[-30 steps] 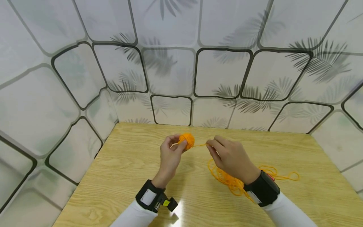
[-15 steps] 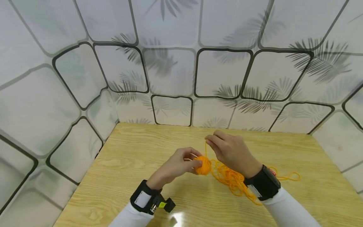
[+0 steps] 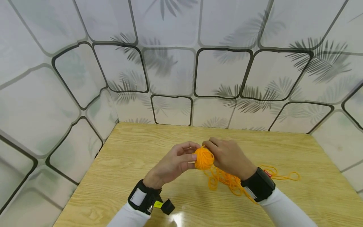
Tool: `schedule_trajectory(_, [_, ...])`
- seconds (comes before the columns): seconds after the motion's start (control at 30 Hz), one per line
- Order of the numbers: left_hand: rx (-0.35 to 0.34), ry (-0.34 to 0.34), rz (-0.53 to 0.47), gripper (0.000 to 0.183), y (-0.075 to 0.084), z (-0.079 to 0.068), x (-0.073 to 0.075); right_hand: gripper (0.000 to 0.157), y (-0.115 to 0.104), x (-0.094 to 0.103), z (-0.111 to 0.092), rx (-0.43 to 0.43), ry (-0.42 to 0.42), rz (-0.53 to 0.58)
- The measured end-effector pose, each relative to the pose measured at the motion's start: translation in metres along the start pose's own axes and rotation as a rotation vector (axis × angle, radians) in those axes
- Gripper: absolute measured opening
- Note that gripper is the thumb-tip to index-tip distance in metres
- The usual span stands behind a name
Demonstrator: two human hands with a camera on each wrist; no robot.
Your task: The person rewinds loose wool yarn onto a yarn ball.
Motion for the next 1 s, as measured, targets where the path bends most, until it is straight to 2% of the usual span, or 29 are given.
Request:
schedule_trajectory(0.13, [-0.100,0.144,-0.023,0.033,0.004,0.003,0.004,0.009,-0.003,-0.004,-0.003,-0.006,0.024,0.023])
schedule_trajectory(0.27, [-0.214,0.321,0.033,0.038,0.007,0.007,0.008,0.009,-0.007,-0.006,-0.004,-0.033,0.062,0.104])
schedule_trajectory(0.4, [-0.322,0.444,0.162,0.040,0.008,0.008,0.009,0.006,-0.009,-0.010,-0.006,-0.106,0.056,0.236])
schedule_trajectory(0.5, [-0.384,0.505,0.315,0.037,0.009,0.009,0.010,0.009,-0.010,-0.013,-0.009,-0.158,0.056,0.331])
schedule_trajectory(0.63, [-0.448,0.559,0.561,0.033,0.008,0.010,0.011,0.009,-0.012,-0.016,-0.013,-0.225,0.060,0.485])
schedule_trajectory(0.73, [-0.465,0.571,0.719,0.031,0.005,0.010,0.011,0.011,-0.013,-0.017,-0.016,-0.290,0.063,0.651])
schedule_trajectory(0.87, [-0.436,0.550,0.893,0.030,0.000,0.009,0.011,0.014,-0.016,-0.012,-0.017,-0.369,0.089,0.822])
schedule_trajectory(1.0, [-0.368,0.487,1.008,0.027,-0.006,0.009,0.010,0.017,-0.017,-0.004,-0.015,-0.407,0.128,0.876])
Point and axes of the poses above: each hand's wrist, its own z-axis towards the middle knuckle, its own x-axis out of the back of the hand, y = z × x, the point moved 4 cm from there along z, towards the middle knuckle, and after that the axes turned 3 degrees about -x, right-handed, at the moved point
